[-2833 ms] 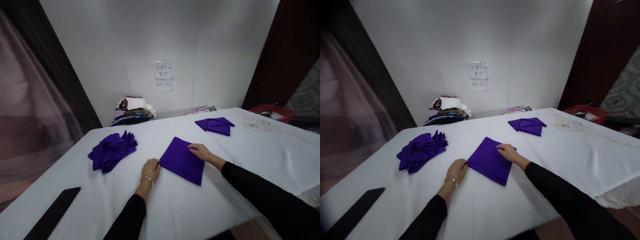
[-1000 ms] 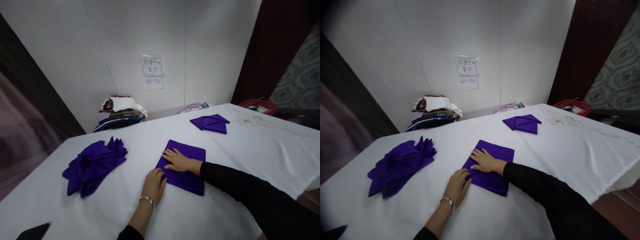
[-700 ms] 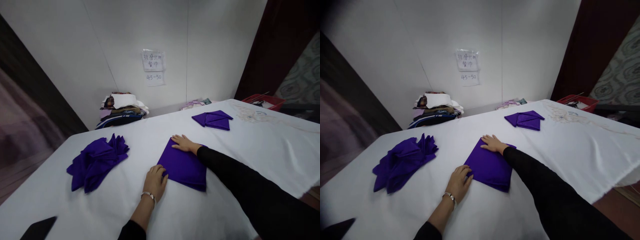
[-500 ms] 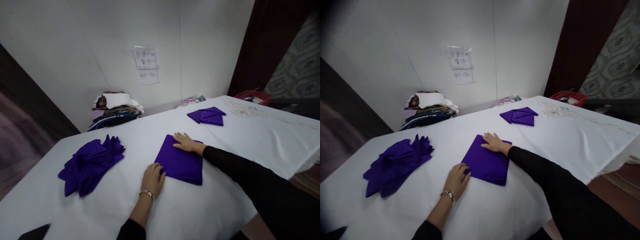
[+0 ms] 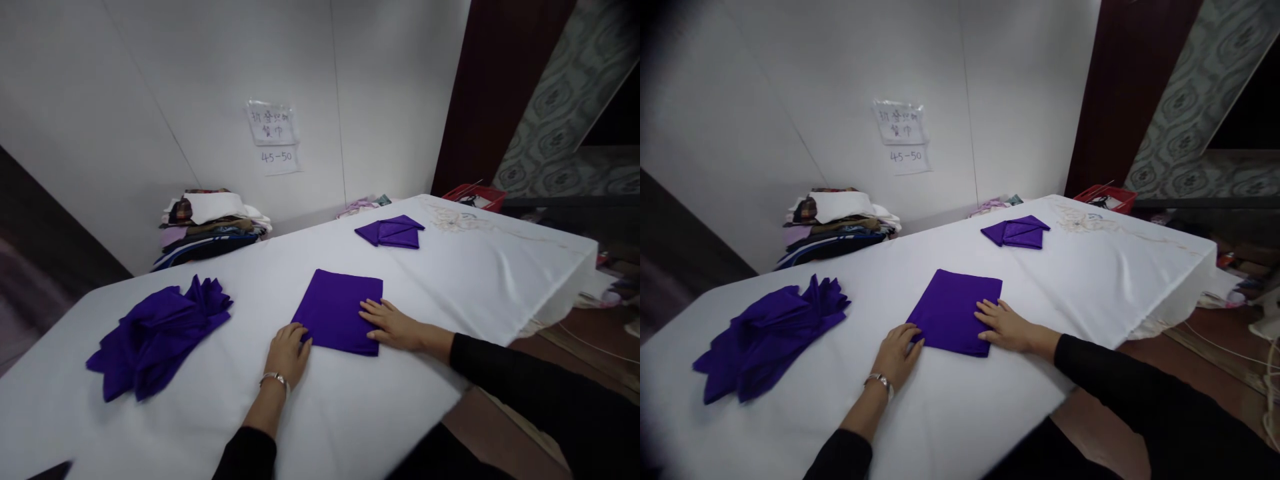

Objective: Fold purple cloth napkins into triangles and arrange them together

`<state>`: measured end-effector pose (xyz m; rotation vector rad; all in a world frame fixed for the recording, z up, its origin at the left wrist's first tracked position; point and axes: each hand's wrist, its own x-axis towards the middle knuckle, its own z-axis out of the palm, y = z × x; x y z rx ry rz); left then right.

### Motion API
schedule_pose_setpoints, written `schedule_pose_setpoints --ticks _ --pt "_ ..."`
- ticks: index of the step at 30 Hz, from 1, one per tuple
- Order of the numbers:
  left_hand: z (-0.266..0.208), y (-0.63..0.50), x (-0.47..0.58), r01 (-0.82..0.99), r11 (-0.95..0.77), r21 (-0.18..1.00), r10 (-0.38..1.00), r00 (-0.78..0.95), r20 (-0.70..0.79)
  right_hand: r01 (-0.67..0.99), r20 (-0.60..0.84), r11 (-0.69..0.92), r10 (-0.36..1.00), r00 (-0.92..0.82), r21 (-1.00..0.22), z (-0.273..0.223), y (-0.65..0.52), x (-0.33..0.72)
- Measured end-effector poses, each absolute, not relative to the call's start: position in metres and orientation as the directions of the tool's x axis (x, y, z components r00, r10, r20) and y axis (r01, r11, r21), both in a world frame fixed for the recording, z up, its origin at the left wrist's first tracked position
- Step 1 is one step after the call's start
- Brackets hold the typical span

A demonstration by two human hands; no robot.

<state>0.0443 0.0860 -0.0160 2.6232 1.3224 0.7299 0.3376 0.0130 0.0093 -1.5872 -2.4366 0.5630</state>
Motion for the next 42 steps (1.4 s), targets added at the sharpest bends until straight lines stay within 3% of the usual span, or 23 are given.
schedule_pose_setpoints --ticks 4,11,18,23,35,42 --pt "-0.012 0.070 0.054 0.672 -0.682 0.290 0.727 0.575 0.376 0.819 0.012 0.352 0.921 -0.389 -0.454 0.002 -0.008 0.353" --pt "-0.004 0.041 0.094 0.520 -0.818 0.245 0.575 0.751 0.326 0.846 0.196 0.199 0.974 -0.115 -0.494 -0.007 0.020 0.384" --pt "-0.005 0.040 0.100 0.566 -0.800 0.198 0.600 0.757 0.258 0.711 0.253 0.468 0.883 -0.394 -0.525 -0.004 -0.010 0.349" --pt "-0.005 0.038 0.099 0.573 -0.798 0.187 0.603 0.757 0.253 0.705 0.257 0.474 0.880 -0.400 -0.528 -0.005 -0.031 0.334" --pt "-0.002 0.029 0.101 0.579 -0.790 0.203 0.613 0.753 0.239 0.738 0.052 0.469 0.858 -0.511 -0.485 0.012 -0.045 0.330" --pt "-0.009 0.025 0.107 0.538 -0.817 0.207 0.566 0.817 0.109 0.807 0.122 0.440 0.895 -0.429 -0.393 0.023 0.001 0.320"
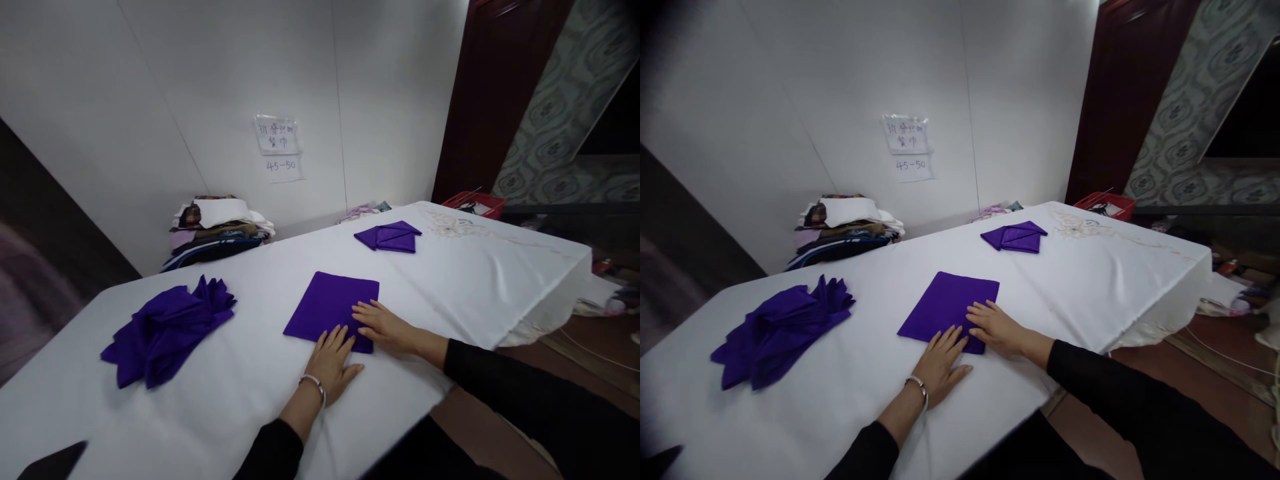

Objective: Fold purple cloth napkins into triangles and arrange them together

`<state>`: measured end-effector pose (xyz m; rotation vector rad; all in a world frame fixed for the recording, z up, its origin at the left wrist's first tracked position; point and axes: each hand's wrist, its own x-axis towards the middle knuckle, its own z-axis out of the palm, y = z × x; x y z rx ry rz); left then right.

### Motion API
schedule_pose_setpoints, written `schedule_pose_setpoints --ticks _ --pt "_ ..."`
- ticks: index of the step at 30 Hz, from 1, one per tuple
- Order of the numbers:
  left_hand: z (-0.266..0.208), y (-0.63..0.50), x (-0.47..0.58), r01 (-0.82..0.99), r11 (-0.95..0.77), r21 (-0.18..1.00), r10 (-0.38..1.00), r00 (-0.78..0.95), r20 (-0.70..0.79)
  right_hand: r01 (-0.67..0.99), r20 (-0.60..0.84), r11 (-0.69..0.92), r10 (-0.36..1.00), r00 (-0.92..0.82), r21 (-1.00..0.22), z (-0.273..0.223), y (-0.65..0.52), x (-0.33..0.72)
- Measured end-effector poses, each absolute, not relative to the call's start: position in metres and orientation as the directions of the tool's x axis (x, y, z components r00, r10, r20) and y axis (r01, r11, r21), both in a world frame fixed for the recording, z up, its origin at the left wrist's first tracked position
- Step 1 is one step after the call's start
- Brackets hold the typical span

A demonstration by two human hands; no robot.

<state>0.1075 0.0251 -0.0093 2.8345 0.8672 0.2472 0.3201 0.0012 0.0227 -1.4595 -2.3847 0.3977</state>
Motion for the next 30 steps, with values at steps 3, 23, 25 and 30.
schedule_pose_setpoints --ticks 3,23,25,30 --pt "-0.009 0.026 0.105 0.529 -0.822 0.209 0.557 0.825 0.100 0.816 0.097 0.438 0.895 -0.436 -0.376 0.018 0.024 0.311" --pt "-0.003 0.022 0.108 0.567 -0.768 0.297 0.625 0.766 0.153 0.913 0.143 0.317 0.947 -0.289 -0.257 -0.012 0.054 0.377" --pt "-0.003 0.022 0.111 0.564 -0.777 0.282 0.622 0.755 0.205 0.906 0.161 0.346 0.936 -0.314 -0.245 -0.013 0.063 0.378" --pt "0.001 0.022 0.127 0.640 -0.744 0.193 0.668 0.715 0.204 0.888 0.244 0.398 0.907 -0.343 -0.230 -0.018 0.077 0.393"
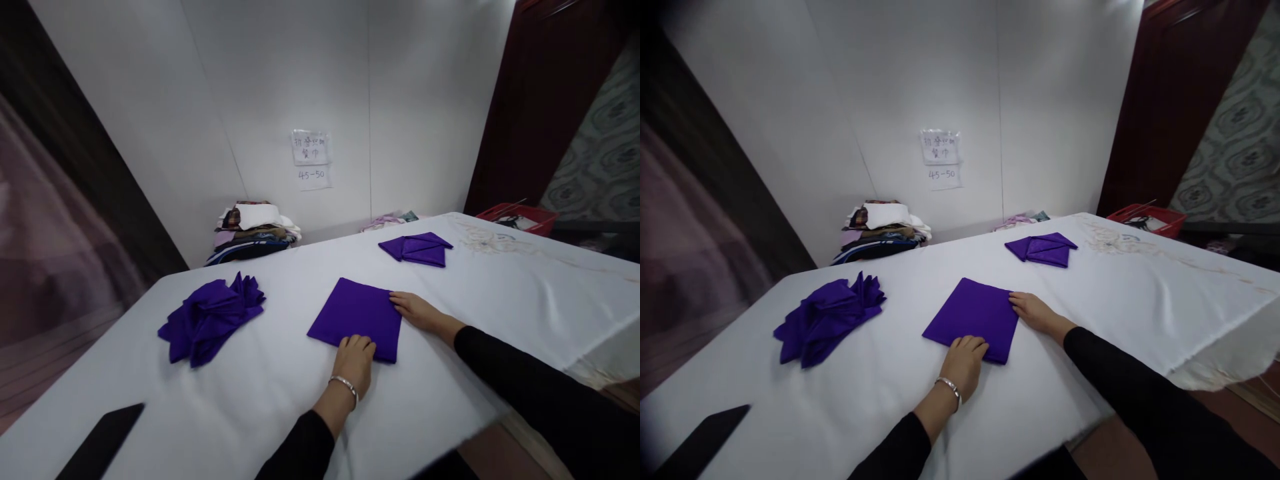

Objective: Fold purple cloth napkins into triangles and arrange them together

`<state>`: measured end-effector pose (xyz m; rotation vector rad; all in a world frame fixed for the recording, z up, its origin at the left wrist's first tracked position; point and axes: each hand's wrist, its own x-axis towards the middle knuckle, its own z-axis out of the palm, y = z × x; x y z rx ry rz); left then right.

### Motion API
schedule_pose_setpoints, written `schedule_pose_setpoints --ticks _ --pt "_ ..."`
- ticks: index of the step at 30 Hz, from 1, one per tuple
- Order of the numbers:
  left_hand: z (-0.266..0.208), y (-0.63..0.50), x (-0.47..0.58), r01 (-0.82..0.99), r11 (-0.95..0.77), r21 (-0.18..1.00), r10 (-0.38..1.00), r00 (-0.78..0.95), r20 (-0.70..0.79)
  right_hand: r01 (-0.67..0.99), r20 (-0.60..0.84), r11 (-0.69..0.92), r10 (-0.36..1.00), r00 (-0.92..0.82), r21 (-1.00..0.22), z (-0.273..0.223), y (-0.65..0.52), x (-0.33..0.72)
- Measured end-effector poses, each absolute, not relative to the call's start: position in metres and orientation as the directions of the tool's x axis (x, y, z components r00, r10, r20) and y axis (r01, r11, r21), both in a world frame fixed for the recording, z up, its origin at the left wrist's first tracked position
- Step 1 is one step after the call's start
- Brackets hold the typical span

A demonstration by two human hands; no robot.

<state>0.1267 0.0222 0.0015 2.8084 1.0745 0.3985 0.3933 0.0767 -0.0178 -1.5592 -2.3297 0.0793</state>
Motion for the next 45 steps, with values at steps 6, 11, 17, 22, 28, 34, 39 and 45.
schedule_pose_setpoints --ticks 6,11,17,22,28,34,39,45 --pt "0.003 0.026 0.135 0.713 -0.696 0.084 0.718 0.688 0.106 0.913 0.198 0.356 0.927 -0.319 -0.200 -0.007 0.072 0.387" --pt "0.001 0.019 0.112 0.579 -0.792 0.191 0.607 0.781 0.146 0.924 0.035 0.359 0.933 -0.358 -0.128 0.017 0.064 0.352" --pt "0.017 0.031 0.081 0.586 -0.708 0.394 0.698 0.663 0.269 0.762 0.051 0.560 0.815 -0.577 -0.325 0.027 0.072 0.274" --pt "0.002 0.056 0.074 0.925 -0.330 0.191 0.943 0.311 0.123 0.662 0.055 0.646 0.731 -0.681 -0.379 0.022 0.102 0.224" --pt "-0.012 0.058 0.075 0.953 -0.291 0.081 0.957 0.292 0.005 0.675 -0.006 0.653 0.718 -0.696 -0.343 0.000 0.143 0.227" --pt "-0.013 0.056 0.073 0.955 -0.286 0.078 0.958 0.285 0.013 0.869 -0.021 0.416 0.899 -0.437 -0.266 -0.010 0.185 0.275" --pt "-0.008 0.057 0.074 0.958 -0.280 0.071 0.959 0.282 -0.029 0.930 -0.030 0.285 0.954 -0.299 -0.234 -0.012 0.187 0.321" --pt "-0.007 0.058 0.075 0.956 -0.286 0.069 0.957 0.289 -0.040 0.907 0.130 0.355 0.934 -0.333 -0.227 -0.010 0.129 0.369"
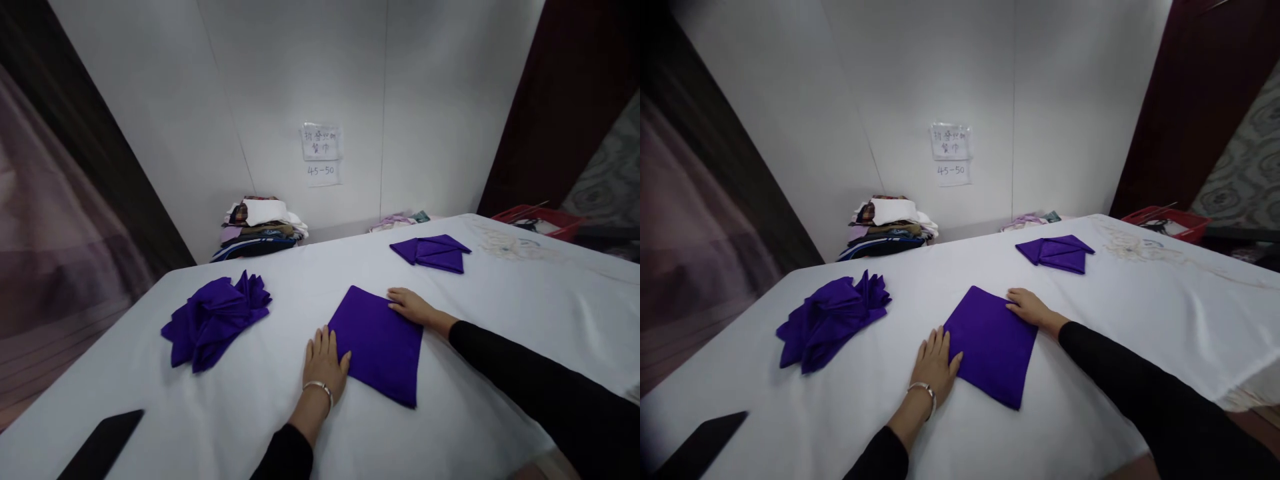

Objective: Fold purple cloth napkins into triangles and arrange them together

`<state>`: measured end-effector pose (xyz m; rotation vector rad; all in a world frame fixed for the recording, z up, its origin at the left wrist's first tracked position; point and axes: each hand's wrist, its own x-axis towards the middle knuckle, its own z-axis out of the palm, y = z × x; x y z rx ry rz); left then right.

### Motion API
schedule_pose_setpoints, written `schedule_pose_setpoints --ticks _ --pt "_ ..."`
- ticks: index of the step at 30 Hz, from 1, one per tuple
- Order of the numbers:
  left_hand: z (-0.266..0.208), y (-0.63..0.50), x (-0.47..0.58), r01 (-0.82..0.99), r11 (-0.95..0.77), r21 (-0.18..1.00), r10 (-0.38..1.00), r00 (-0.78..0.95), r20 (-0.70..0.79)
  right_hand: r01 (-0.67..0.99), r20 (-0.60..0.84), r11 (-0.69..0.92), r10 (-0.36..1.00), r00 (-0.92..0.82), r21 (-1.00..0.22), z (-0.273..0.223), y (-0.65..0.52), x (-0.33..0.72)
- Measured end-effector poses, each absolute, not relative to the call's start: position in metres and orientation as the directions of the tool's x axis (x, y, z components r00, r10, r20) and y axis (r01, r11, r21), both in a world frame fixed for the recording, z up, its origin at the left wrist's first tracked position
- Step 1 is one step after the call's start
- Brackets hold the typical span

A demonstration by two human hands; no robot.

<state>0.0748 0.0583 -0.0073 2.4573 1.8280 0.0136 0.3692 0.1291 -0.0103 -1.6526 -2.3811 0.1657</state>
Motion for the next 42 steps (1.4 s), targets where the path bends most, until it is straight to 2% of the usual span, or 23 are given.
schedule_pose_setpoints --ticks 3,9,13,16,19,21,23,25,27,31,38,42 --pt "-0.010 0.061 0.073 0.953 -0.292 0.078 0.954 0.296 -0.043 0.946 0.131 0.257 0.963 -0.234 -0.195 -0.003 0.102 0.378" --pt "-0.002 0.081 0.064 0.931 -0.354 0.085 0.932 0.359 -0.043 0.971 -0.132 -0.011 0.991 -0.022 -0.240 0.021 0.100 0.378" --pt "0.008 0.095 0.061 0.952 -0.294 0.085 0.952 0.300 -0.063 0.943 -0.209 -0.095 0.978 0.028 -0.320 0.031 0.105 0.377" --pt "0.011 0.093 0.066 0.964 -0.251 0.089 0.967 0.253 -0.015 0.898 -0.244 -0.160 0.968 0.062 -0.409 0.032 0.091 0.378" --pt "0.012 0.073 0.080 0.937 -0.322 0.136 0.947 0.319 0.044 0.836 -0.271 -0.217 0.959 0.085 -0.504 0.026 0.067 0.382" --pt "0.012 0.052 0.095 0.878 -0.439 0.192 0.898 0.437 0.059 0.723 -0.305 -0.257 0.950 0.067 -0.641 0.022 0.050 0.385" --pt "0.012 0.028 0.111 0.784 -0.571 0.243 0.816 0.575 0.064 0.516 -0.330 -0.296 0.943 0.027 -0.803 0.020 0.033 0.387" --pt "0.011 0.006 0.127 0.694 -0.668 0.269 0.733 0.676 0.076 0.304 -0.325 -0.309 0.946 -0.001 -0.901 0.022 0.017 0.386" --pt "0.009 -0.010 0.139 0.641 -0.717 0.276 0.683 0.725 0.090 0.204 -0.305 -0.297 0.952 -0.010 -0.933 0.026 0.002 0.382" --pt "0.003 -0.022 0.148 0.613 -0.739 0.281 0.658 0.745 0.106 0.144 -0.259 -0.249 0.964 -0.059 -0.958 0.034 -0.024 0.372" --pt "0.007 0.000 0.118 0.690 -0.711 0.138 0.701 0.711 0.058 0.130 -0.293 -0.272 0.936 -0.194 -0.954 0.037 -0.050 0.351" --pt "0.008 0.006 0.091 0.759 -0.642 0.111 0.766 0.639 0.065 0.089 -0.263 -0.247 0.910 -0.320 -0.965 0.043 -0.062 0.332"
